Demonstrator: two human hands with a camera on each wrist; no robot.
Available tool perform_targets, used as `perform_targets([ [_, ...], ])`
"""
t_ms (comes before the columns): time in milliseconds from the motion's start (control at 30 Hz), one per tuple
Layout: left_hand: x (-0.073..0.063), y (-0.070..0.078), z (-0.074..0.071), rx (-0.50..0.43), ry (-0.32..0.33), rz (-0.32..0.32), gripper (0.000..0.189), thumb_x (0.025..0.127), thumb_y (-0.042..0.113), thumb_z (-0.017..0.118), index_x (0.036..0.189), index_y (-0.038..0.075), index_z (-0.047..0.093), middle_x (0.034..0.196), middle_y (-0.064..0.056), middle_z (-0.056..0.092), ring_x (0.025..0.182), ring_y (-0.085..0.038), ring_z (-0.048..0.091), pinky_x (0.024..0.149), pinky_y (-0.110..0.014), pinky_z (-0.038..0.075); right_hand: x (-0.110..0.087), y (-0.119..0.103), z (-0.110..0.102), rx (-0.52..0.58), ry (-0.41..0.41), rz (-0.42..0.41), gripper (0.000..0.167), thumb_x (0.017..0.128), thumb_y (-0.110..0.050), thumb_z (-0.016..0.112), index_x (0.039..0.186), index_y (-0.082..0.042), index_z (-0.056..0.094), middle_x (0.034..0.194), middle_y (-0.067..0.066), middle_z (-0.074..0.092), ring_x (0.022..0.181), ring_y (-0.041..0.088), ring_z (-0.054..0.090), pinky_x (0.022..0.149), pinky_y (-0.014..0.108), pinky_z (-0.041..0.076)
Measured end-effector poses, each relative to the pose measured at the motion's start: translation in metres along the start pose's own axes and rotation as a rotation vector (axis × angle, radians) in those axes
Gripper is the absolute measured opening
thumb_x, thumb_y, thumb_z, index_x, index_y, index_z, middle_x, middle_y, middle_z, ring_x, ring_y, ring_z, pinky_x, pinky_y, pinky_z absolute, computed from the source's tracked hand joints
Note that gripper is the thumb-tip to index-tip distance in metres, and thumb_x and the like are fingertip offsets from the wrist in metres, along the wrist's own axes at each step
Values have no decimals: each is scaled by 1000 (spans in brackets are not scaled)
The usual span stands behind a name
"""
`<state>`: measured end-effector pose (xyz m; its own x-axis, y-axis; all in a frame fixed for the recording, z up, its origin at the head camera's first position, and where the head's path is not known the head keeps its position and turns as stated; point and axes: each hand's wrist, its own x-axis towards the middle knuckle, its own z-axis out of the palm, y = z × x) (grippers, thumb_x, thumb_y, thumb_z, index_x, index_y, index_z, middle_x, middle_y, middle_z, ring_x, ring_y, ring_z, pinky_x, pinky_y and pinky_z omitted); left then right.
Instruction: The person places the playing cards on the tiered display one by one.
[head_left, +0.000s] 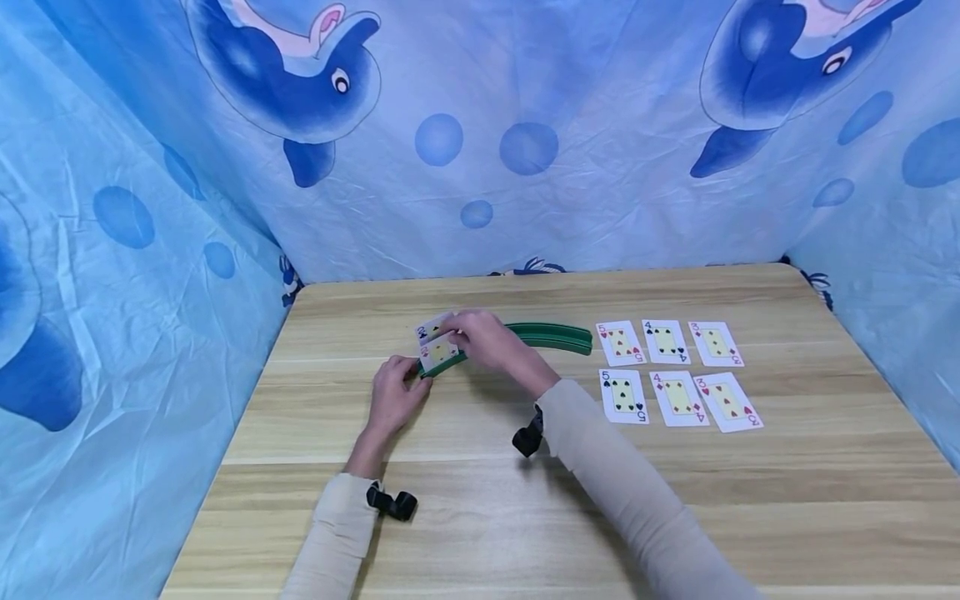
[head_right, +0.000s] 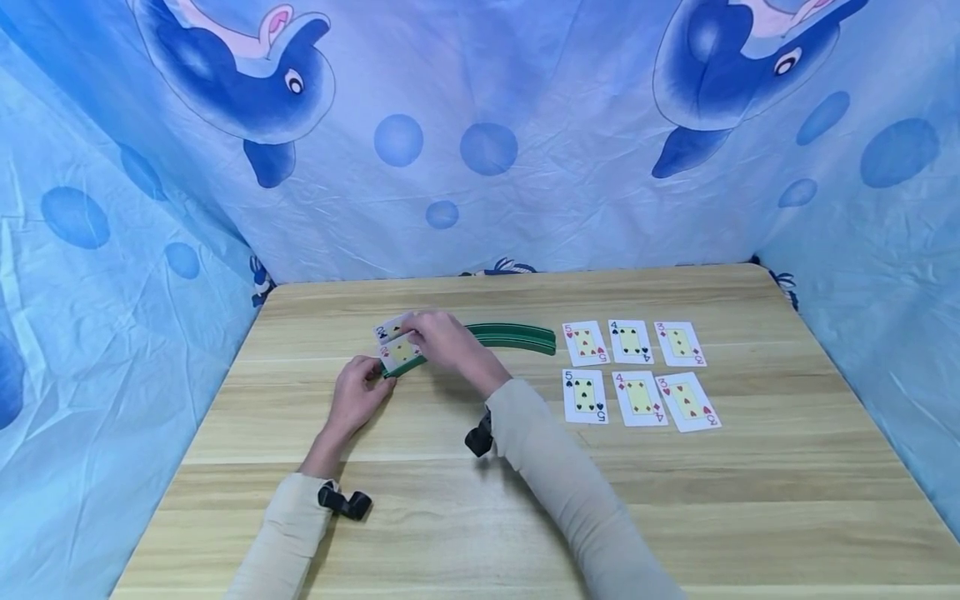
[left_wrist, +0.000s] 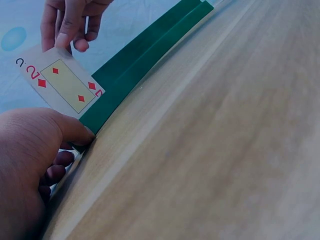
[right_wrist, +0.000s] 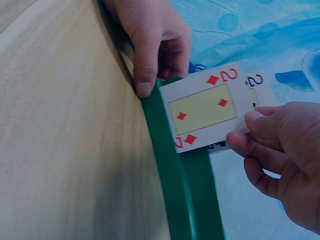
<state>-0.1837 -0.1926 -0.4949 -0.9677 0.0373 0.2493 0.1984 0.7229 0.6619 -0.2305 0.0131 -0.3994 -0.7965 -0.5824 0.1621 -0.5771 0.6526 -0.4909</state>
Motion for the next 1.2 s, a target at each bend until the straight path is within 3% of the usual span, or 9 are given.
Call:
perform_targets([
  [300, -1, 1, 0, -5, -23, -29, 34, 84, 14, 75, 112, -4, 69, 109, -19, 65, 101, -33, 58, 94, -48, 45, -9, -2, -23, 46, 28, 22, 27, 99, -13, 60, 125, -10, 69, 124, 10, 72, 104, 19, 73, 81, 29, 60],
  [533, -1, 0, 1, 1, -28, -37, 36, 84, 14, 75, 115, -4, 68, 112, -19, 64, 104, -34, 58, 95, -49, 44, -22, 2, -43, 14, 106, -24, 24, 98, -13, 63, 120, -8, 71, 121, 10, 73, 98, 20, 74, 83, 32, 61],
  [700, -1, 1, 0, 0, -27, -32, 36, 84, 14, 75, 114, -5, 68, 111, -20, 64, 103, -34, 58, 95, -49, 44, -35, 8, -59, 16, 113, -33, 24, 98, -14, 63, 120, -8, 71, 120, 11, 73, 97, 21, 74, 84, 34, 60],
  [1200, -1, 2, 1, 1, -27, -35, 35, 84, 14, 76, 113, -4, 68, 112, -20, 64, 104, -34, 58, 95, -49, 44, -84, 47, -116, -9, 156, 76, 26, 97, -13, 64, 121, -4, 69, 121, 16, 71, 96, 28, 71, 85, 42, 58],
])
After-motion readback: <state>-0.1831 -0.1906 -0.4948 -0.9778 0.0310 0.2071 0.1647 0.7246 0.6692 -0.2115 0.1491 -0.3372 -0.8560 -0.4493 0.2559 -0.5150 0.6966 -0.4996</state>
